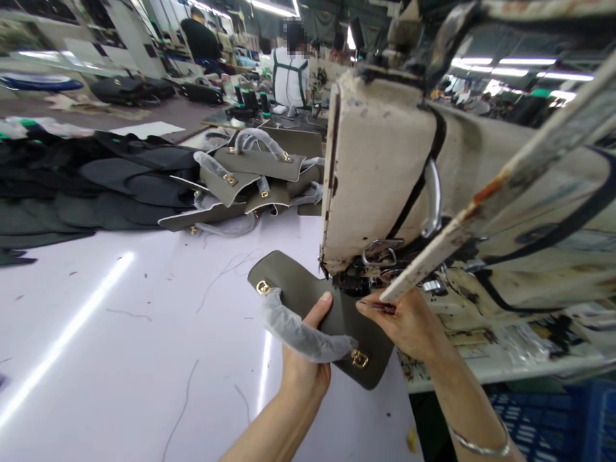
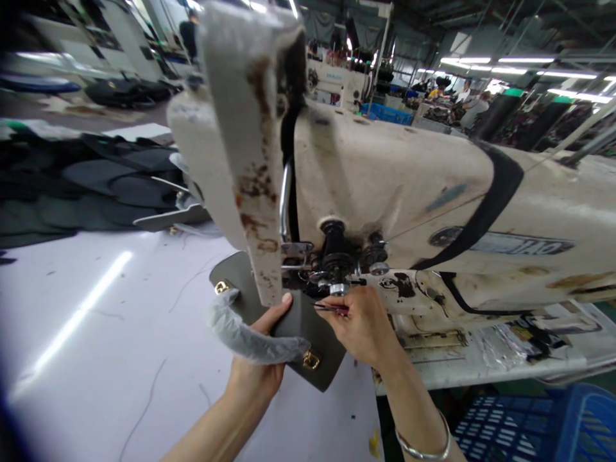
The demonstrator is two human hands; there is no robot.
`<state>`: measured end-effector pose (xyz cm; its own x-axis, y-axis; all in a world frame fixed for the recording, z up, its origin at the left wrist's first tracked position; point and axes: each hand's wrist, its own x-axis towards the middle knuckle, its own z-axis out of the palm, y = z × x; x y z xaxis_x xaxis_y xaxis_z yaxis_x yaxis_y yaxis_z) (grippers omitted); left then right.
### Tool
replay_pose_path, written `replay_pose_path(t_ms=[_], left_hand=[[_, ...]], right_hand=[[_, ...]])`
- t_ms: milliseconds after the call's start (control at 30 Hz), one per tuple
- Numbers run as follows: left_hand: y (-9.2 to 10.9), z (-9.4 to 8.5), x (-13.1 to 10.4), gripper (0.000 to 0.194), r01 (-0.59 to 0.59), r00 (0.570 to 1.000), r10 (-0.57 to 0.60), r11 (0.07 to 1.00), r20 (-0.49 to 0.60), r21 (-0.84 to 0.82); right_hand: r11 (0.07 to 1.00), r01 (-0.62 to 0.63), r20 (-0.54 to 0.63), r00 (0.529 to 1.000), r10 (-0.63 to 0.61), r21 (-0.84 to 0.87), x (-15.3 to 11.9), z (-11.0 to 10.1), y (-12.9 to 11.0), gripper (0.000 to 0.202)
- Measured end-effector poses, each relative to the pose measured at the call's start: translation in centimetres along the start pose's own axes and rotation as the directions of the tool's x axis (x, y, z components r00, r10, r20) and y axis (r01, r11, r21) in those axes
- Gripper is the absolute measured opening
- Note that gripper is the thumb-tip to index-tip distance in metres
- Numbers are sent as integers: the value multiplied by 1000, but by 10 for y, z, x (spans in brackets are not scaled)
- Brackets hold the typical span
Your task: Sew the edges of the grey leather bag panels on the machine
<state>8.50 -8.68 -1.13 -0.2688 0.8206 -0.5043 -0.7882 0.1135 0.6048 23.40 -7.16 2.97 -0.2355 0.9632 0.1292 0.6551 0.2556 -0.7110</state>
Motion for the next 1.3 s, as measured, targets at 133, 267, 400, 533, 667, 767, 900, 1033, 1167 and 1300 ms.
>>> replay_pose_path(t_ms=[133, 267, 400, 533, 667, 767, 900, 1033, 1167, 1300], left_hand=[[-1, 2, 2, 54, -21, 1000, 20, 1000, -12, -19], [-2, 3, 3, 50, 0, 1000, 0, 1000, -21, -6], [-2, 3, 6, 51, -47, 999, 47, 999, 6, 3], [4, 2, 9, 54, -9, 1000, 9, 999, 12, 45], [15, 0, 8, 55, 28, 995, -41, 990, 91, 141], [20, -1, 8, 48, 42, 986, -71, 981, 149, 188], [24, 0, 11, 44, 49, 982, -87, 974, 169, 220], [28, 2, 15, 43, 15, 978, -60, 976, 201, 218], [33, 3, 22, 38, 41, 967, -96, 972, 237, 230], [41, 6, 27, 34, 96, 954, -156, 968, 257, 231]], right_hand=[[999, 26, 0, 1000, -26, -36, 2, -1, 2, 20], [998, 35, 0, 999, -35, -50, 2, 1, 6, 21], [999, 30, -3, 1000, -30, -42, 2, 6, 8, 26], [999, 23, -42, 999, -24, -25, 0, 11, 6, 25], [999, -29, -76, 997, 31, 22, -3, 16, 3, 27], [997, -50, -105, 993, 56, 64, -6, 20, 1, 24], [995, -56, -132, 989, 66, 77, -9, 25, 0, 24], [990, -88, -147, 984, 103, 106, -11, 30, -2, 27], [976, -150, -127, 977, 171, 158, -12, 35, -6, 29], [951, -201, -130, 963, 236, 236, -13, 42, -7, 27]])
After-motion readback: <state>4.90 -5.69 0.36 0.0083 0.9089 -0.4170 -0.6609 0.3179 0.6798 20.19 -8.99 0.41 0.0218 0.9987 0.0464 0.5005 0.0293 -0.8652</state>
